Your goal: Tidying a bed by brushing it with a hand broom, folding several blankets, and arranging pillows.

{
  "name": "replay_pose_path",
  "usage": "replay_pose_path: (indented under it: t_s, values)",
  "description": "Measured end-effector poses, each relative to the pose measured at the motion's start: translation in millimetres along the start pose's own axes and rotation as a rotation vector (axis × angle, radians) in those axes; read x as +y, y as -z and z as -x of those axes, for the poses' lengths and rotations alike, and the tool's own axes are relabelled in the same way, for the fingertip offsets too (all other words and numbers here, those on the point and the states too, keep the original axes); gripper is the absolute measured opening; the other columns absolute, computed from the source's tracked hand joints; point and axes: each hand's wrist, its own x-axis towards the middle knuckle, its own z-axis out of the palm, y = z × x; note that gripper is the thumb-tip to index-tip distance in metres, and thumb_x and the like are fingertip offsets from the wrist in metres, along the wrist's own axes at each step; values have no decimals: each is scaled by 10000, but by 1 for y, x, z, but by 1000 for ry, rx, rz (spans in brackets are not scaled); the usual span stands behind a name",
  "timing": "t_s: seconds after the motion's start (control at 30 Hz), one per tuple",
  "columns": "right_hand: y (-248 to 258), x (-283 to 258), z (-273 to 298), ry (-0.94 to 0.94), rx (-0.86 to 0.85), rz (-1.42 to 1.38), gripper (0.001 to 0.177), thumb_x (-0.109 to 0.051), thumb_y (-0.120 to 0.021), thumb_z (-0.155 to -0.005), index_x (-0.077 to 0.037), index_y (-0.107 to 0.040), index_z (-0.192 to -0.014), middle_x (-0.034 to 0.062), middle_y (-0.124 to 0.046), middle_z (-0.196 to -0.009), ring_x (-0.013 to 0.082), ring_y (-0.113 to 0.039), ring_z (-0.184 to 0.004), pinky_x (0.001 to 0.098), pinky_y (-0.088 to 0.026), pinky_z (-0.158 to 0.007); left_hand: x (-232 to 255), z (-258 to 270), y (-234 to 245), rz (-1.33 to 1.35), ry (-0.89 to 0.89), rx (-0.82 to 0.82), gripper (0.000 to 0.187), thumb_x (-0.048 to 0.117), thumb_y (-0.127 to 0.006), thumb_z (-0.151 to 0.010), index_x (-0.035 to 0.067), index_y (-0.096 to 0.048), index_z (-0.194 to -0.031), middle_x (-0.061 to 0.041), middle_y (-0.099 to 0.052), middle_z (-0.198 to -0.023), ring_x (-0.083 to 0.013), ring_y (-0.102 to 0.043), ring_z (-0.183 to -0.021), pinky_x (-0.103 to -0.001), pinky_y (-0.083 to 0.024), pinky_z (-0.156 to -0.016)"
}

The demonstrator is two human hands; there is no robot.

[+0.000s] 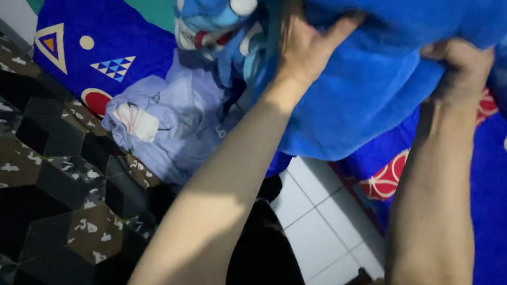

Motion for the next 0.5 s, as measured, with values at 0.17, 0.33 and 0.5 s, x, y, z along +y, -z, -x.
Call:
replay_pose_path:
  t_s: [0.17,0.33,0.5]
  values:
    - [-5,-44,-20,126,159,78,446,64,-626,-717,68,-651,-1162,172,-696,-922,297,-667,-808,388,-566,-789,23,-27,-35,31,-49,-55,1002,576,-866,-796,16,-441,-1510,-209,-627,-1426,-307,-617,-1303,-373,-473,-1147]
    - [-10,-74,-25,161,320,159,502,48,-626,-668,72,-676,-1168,148,-671,-859,275,-651,-752,389,-571,-758,56,-58,-69,-1,-96,-102,1153,620,-827,-804,20,-275,-1619,-240,-524,-1545,-333,-544,-1416,-391,-437,-1214]
    - [-12,-105,-20,236,409,67,540,67,-612,-678,48,-624,-1218,146,-684,-979,285,-685,-865,392,-599,-841,56,-70,-110,-5,-36,-233,1235,679,-786,-781,18,-221,-1659,-269,-451,-1613,-376,-478,-1496,-403,-404,-1226]
